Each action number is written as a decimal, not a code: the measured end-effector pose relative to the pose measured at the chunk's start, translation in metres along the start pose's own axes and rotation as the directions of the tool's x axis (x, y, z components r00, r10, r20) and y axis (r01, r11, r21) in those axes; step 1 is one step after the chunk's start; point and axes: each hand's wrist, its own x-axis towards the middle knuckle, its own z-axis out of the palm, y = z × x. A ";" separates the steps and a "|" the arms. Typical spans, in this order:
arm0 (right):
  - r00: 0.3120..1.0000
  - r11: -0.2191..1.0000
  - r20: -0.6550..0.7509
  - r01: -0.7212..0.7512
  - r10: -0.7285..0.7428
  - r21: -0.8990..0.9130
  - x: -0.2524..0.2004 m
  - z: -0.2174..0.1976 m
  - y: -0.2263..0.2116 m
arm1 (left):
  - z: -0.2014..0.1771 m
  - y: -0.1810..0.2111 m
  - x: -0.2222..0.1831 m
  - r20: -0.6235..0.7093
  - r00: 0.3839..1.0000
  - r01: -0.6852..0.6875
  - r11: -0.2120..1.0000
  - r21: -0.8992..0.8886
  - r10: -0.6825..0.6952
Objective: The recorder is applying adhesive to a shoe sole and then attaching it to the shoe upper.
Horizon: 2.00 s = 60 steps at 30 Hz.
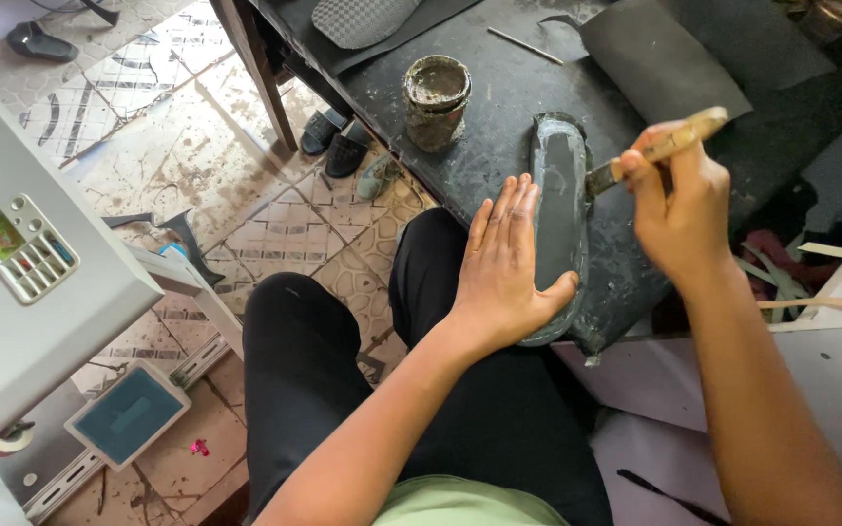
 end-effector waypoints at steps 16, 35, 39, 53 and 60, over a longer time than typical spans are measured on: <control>0.988 0.990 -0.073 -0.129 0.133 0.055 0.026 0.018 0.007 | 0.000 0.003 0.000 0.009 1.000 0.007 1.000 0.020 -0.008; 0.978 0.990 -0.171 -0.109 0.122 0.086 0.041 0.036 0.019 | 0.000 0.002 0.001 0.010 1.000 0.002 1.000 0.019 -0.002; 0.965 0.980 -0.179 -0.177 0.191 0.096 0.017 0.027 0.005 | 0.000 0.002 0.001 0.005 1.000 0.006 1.000 0.027 -0.007; 0.950 0.977 -0.227 -0.203 0.213 0.070 0.055 0.052 0.030 | 0.002 0.001 0.001 0.004 1.000 -0.008 0.999 0.041 0.007; 0.970 0.935 -0.216 -0.032 0.115 0.353 0.088 0.055 0.047 | -0.001 0.002 0.001 0.020 1.000 0.006 1.000 0.027 -0.007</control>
